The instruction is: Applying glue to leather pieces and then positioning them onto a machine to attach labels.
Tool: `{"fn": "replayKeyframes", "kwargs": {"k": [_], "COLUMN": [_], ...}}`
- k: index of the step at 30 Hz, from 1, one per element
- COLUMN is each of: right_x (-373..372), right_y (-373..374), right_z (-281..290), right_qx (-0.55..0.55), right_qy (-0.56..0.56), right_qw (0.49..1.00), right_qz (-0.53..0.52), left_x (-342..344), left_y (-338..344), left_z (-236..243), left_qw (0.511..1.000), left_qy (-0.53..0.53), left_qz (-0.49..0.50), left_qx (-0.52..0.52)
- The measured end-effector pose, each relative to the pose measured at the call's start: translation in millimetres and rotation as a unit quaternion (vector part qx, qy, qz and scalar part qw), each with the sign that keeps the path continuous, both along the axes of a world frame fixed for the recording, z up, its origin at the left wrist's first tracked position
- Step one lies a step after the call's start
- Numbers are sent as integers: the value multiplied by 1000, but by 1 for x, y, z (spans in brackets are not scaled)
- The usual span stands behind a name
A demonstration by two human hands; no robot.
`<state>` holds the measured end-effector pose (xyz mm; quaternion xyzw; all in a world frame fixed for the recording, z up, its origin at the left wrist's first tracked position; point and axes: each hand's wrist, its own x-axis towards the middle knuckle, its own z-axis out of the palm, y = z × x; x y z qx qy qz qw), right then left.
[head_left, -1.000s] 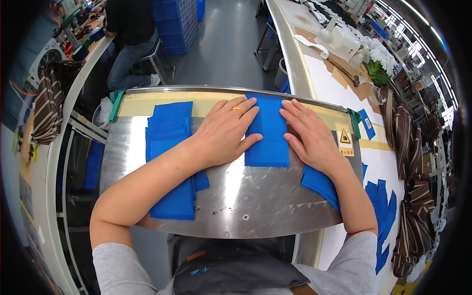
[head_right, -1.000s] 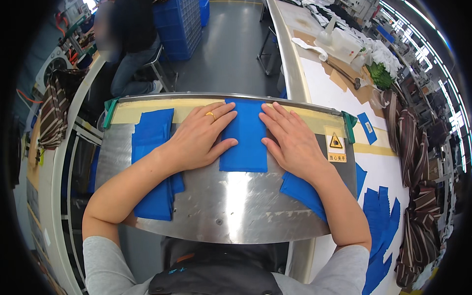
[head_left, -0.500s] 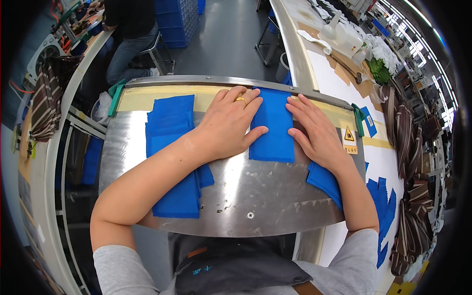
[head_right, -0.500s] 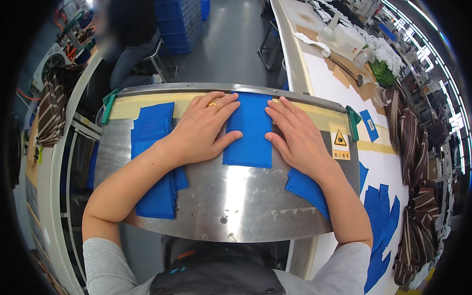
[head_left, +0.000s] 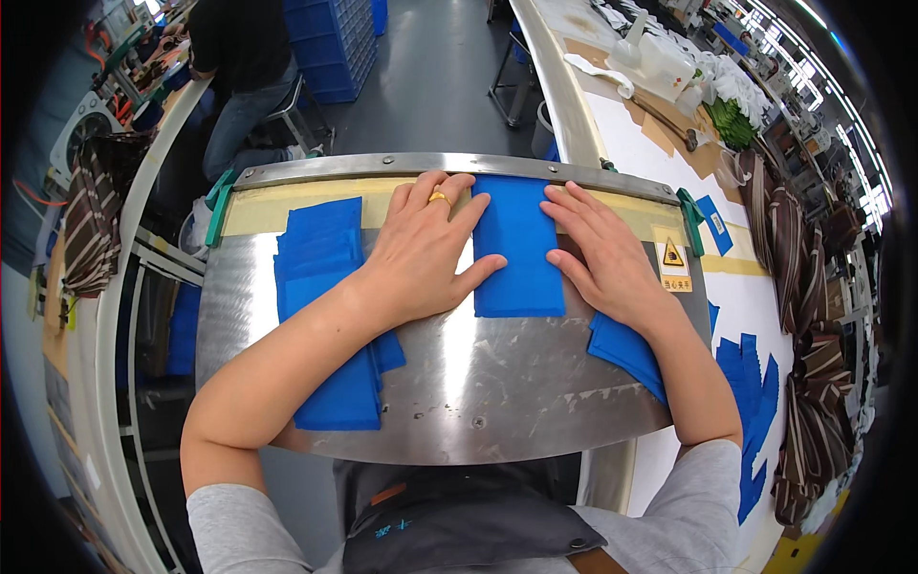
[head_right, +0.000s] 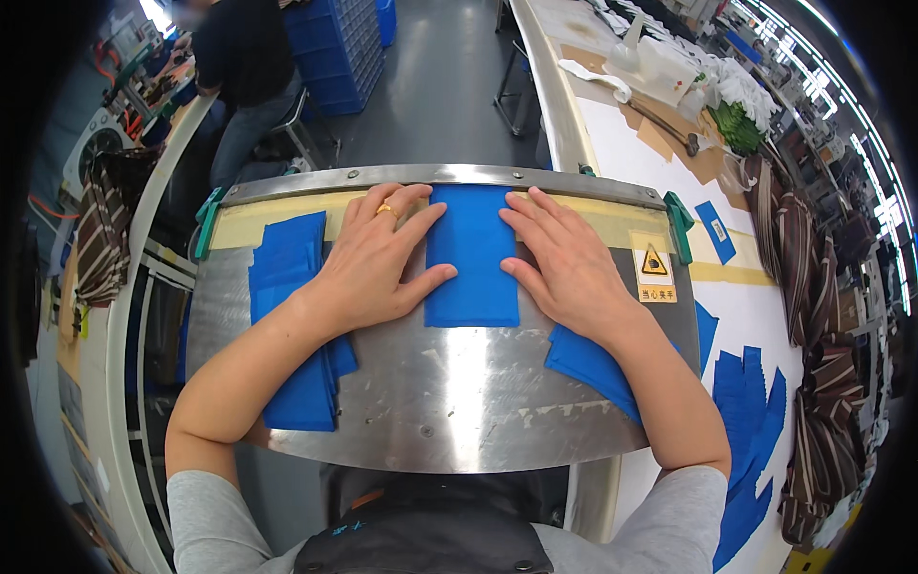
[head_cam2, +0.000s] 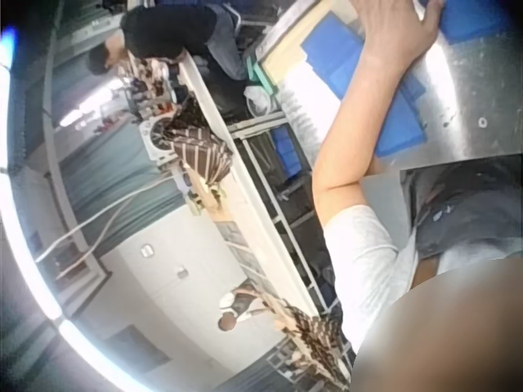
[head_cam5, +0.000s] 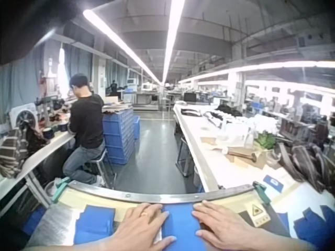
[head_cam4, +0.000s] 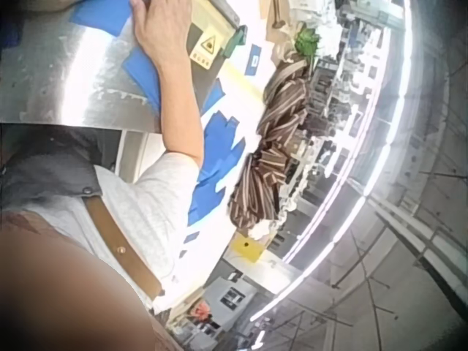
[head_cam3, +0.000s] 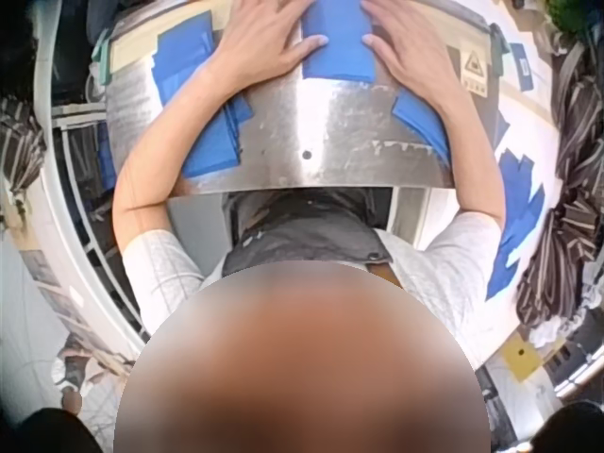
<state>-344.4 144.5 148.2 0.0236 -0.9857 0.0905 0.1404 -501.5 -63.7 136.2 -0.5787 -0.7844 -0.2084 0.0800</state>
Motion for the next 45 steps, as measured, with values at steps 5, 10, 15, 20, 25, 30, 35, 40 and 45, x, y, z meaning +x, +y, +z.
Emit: {"fn": "replayKeyframes", "kwargs": {"k": [5, 10, 15, 20, 25, 30, 35, 40, 45], "right_x": [-1, -1, -3, -2, -1, -5, -2, 6, -2], "right_y": [-1, 0, 0, -3, -5, -6, -4, -4, -10], "right_z": [1, -1, -2, 1, 5, 3, 9, 13, 4], "right_qx": [-7, -9, 2, 16, 14, 38, 65, -26, -46], "right_qy": [-9, -9, -13, -1, -2, 14, 38, -61, 26], "right_qw": [1000, 1000, 1000, 1000, 1000, 999, 996, 995, 994], "right_qz": [-8, -11, -12, -8, -11, -8, 43, 68, 94], "left_x": [-1, -2, -3, -3, -2, -4, 4, 10, 14], "left_y": [0, 1, 0, 1, 0, -1, 0, 2, 6], "left_z": [-1, -3, -2, 1, 0, 1, 9, 17, 5], "left_qw": [1000, 1000, 999, 999, 998, 997, 996, 985, 937], "left_qy": [-3, 16, 32, 20, 37, 32, 44, -104, -239], "left_qz": [-12, -20, -27, -45, -47, -56, -74, -138, -254], "left_qx": [-1, -9, 5, 10, 20, 35, 11, -24, -8]}}
